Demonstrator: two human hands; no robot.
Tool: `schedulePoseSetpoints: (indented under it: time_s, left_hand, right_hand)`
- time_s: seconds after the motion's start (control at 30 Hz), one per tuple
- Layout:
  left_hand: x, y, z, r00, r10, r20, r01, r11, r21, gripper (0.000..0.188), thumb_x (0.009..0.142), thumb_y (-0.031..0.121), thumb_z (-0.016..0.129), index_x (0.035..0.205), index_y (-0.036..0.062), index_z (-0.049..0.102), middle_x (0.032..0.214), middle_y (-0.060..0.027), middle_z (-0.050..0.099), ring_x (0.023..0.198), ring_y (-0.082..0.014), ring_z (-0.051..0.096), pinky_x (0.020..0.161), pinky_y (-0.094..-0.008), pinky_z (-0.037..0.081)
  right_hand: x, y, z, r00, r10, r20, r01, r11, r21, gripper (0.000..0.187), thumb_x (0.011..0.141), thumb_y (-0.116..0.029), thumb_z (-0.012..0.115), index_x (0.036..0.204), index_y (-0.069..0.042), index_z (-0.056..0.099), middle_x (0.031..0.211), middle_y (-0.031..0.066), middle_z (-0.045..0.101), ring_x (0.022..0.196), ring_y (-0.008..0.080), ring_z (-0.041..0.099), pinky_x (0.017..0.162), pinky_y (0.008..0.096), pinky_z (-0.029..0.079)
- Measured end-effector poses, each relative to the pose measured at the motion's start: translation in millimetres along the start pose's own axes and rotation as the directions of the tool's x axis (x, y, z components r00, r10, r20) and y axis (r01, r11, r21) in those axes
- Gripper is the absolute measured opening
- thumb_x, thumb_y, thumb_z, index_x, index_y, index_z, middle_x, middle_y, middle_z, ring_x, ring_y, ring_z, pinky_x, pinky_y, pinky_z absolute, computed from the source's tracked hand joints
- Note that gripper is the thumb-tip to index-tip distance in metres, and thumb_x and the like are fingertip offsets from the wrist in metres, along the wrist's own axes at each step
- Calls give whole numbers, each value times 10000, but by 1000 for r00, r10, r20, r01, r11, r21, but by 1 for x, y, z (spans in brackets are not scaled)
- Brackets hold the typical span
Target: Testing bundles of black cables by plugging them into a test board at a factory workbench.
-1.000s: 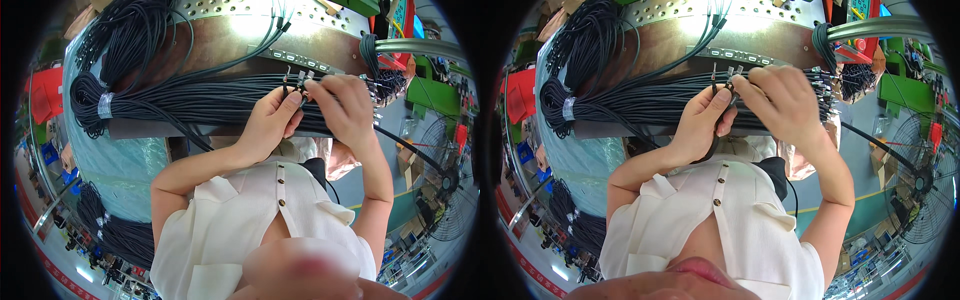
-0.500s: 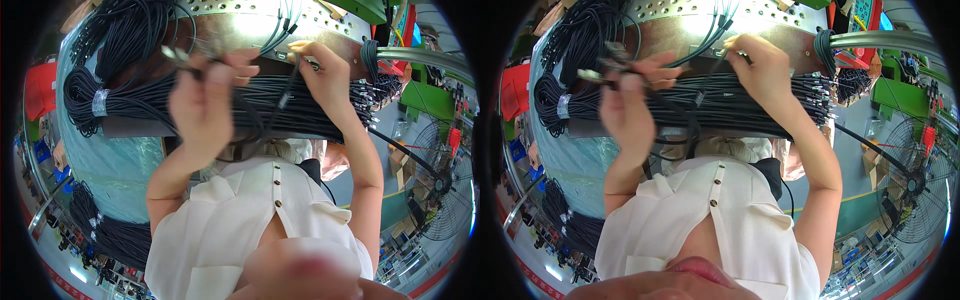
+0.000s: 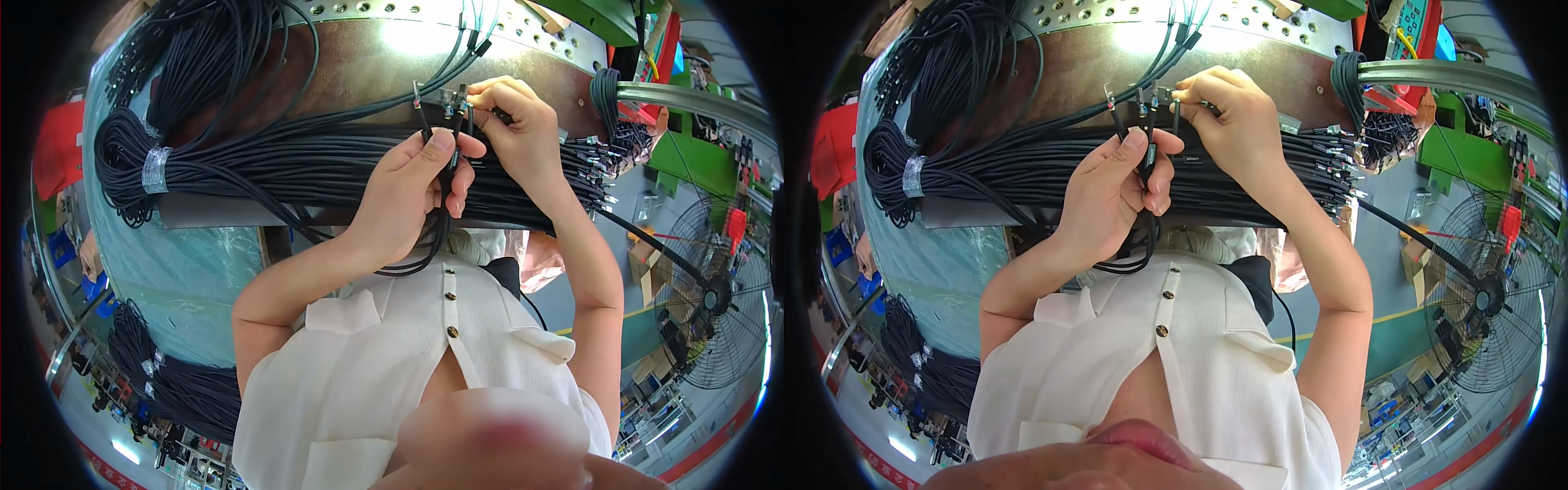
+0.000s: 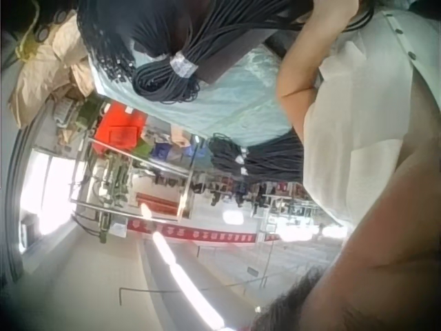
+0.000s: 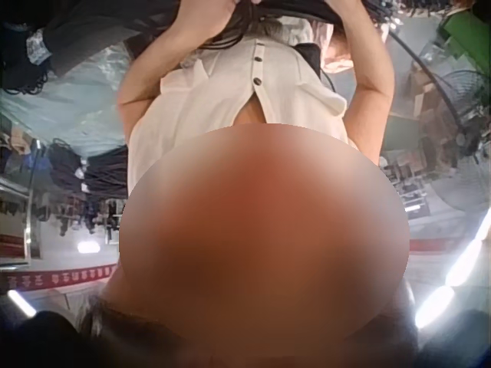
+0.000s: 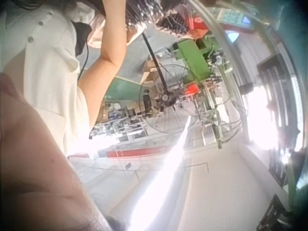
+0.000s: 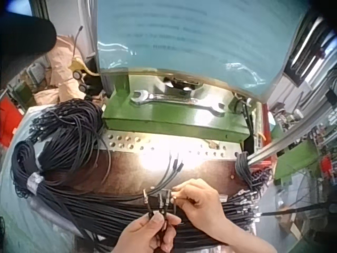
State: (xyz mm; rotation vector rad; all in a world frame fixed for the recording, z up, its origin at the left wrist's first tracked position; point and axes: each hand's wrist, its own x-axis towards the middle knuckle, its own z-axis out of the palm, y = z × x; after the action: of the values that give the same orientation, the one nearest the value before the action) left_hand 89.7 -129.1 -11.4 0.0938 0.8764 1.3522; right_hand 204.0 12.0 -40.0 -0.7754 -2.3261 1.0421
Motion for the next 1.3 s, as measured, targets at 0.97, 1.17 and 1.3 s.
schedulePoseSetpoints:
  time_s: [0.97, 1.17, 1.3]
  left_hand:
    - [3, 8, 5, 989, -73, 126, 34, 957, 287, 404, 1038, 367, 404, 1067, 0, 570, 674, -74, 564, 590, -120, 527, 538, -245, 445]
    - [13, 8, 13, 964, -221, 148, 184, 955, 232, 386, 1039, 340, 404, 1041, -6, 574, 647, -81, 580, 545, -134, 545, 513, -250, 454]
    - [-9, 20, 19, 890, -368, 270, 217, 861, 460, 368, 1034, 312, 413, 1006, -19, 572, 739, -130, 663, 631, -158, 634, 584, -261, 511]
  right_hand:
    - [-5, 5, -18, 984, -172, 51, 180, 953, -244, 164, 742, 40, 652, 873, -59, 652, 815, 67, 594, 819, 278, 591, 711, 374, 493]
    - [-13, -17, -28, 813, -579, -64, 513, 763, -393, 220, 733, 25, 660, 937, -53, 629, 906, 74, 604, 860, 287, 592, 703, 367, 492]
    - [-25, 4, -43, 846, -524, -101, 436, 788, -435, 220, 719, -72, 688, 921, -57, 603, 894, 78, 603, 829, 282, 595, 706, 379, 488]
